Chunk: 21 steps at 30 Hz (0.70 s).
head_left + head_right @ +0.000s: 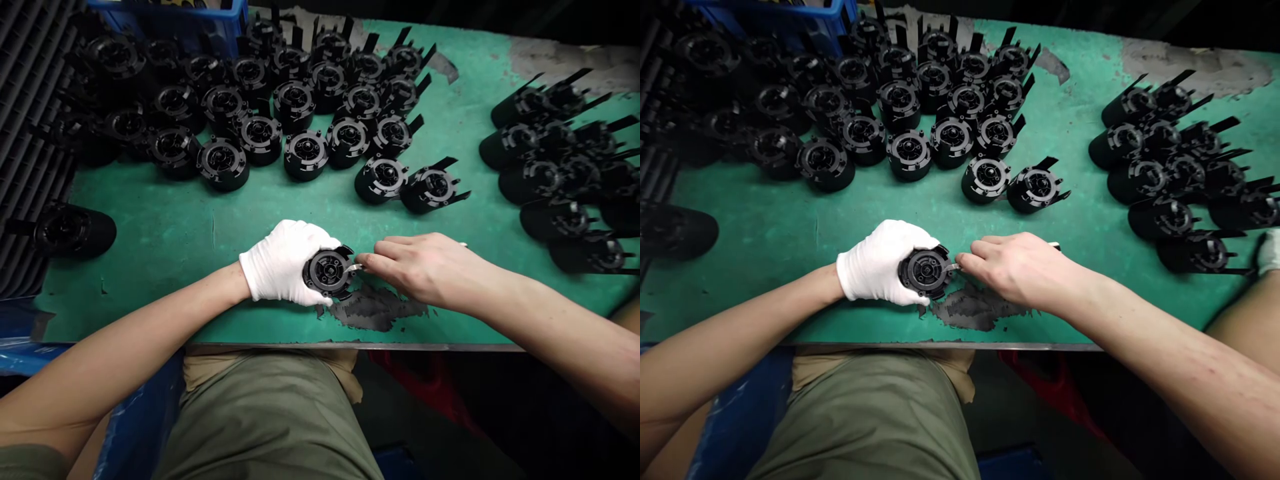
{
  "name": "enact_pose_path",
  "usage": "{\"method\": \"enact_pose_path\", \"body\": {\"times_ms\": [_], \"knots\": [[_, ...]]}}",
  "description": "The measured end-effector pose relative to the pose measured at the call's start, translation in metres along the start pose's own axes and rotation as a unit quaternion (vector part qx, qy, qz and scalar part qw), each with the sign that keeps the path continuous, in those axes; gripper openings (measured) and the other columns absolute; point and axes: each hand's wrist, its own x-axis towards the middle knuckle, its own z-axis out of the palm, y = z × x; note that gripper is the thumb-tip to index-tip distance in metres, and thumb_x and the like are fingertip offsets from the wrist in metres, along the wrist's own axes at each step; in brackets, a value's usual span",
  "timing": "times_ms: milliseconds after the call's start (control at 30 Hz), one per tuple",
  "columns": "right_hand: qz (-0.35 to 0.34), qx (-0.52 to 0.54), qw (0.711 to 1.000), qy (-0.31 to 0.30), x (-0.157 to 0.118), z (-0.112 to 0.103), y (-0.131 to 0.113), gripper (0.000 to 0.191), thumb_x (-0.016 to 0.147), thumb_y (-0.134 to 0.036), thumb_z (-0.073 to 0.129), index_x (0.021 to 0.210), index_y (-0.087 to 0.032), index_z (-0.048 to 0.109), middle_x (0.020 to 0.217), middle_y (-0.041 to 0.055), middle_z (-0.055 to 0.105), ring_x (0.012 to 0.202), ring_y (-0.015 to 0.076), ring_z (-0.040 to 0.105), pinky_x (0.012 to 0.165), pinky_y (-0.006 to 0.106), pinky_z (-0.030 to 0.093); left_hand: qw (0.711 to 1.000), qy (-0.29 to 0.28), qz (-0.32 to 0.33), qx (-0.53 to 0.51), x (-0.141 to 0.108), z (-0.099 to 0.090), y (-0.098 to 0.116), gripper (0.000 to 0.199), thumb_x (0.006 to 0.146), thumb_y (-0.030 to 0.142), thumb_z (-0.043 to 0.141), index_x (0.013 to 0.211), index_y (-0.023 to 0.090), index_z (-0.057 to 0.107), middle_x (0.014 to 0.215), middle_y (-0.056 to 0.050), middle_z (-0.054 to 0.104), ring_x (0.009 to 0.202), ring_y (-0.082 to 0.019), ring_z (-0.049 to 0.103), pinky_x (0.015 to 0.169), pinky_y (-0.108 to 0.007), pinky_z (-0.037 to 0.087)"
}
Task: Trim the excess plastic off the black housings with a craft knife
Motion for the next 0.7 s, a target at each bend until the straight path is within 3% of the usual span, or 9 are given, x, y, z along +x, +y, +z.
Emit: {"method": "enact_pose_path", "body": {"times_ms": [200, 533, 633, 700], "knots": [[0.004, -0.021, 1.000, -0.005, 0.003, -0.002, 0.001, 0.033, 0.105, -0.003, 0.043, 0.118, -0.017, 0.071, 0.082, 0.0013, 0.060, 0.073, 0.0184, 0.054, 0.063, 0.034, 0.027, 1.000, 0.002, -0.001, -0.004, 0.000, 0.000, 0.000, 0.073, 0.077, 0.068, 0.092, 0.132, 0.022, 0.076, 0.122, -0.010, 0.083, 0.112, -0.036, 0.081, 0.100, -0.045, 0.060], [-0.062, -0.003, 0.996, -0.061, 0.012, -0.014, 0.013, 0.034, 0.106, -0.002, 0.043, 0.116, -0.017, 0.072, 0.080, 0.0035, 0.059, 0.072, 0.0202, 0.050, 0.060, 0.038, 0.023, 1.000, 0.007, 0.007, -0.009, 0.001, 0.001, -0.002, 0.077, 0.075, 0.070, 0.091, 0.133, 0.022, 0.076, 0.120, -0.009, 0.084, 0.111, -0.038, 0.082, 0.098, -0.046, 0.061], [-0.050, 0.024, 0.997, -0.046, 0.011, -0.007, 0.022, 0.032, 0.114, -0.012, 0.041, 0.105, -0.020, 0.071, 0.080, 0.0021, 0.060, 0.071, 0.0183, 0.052, 0.061, 0.036, 0.030, 1.000, 0.006, 0.006, -0.021, 0.001, 0.002, -0.003, 0.073, 0.076, 0.068, 0.093, 0.131, 0.023, 0.076, 0.120, -0.008, 0.084, 0.112, -0.037, 0.082, 0.099, -0.045, 0.061], [0.013, 0.047, 0.999, -0.005, 0.005, -0.002, 0.024, 0.031, 0.119, -0.025, 0.045, 0.105, -0.021, 0.071, 0.082, 0.0015, 0.065, 0.071, 0.0170, 0.058, 0.061, 0.033, 0.037, 1.000, 0.022, 0.002, -0.015, 0.000, 0.005, -0.006, 0.080, 0.073, 0.073, 0.095, 0.131, 0.022, 0.075, 0.121, -0.010, 0.083, 0.112, -0.038, 0.082, 0.101, -0.048, 0.061]]}}
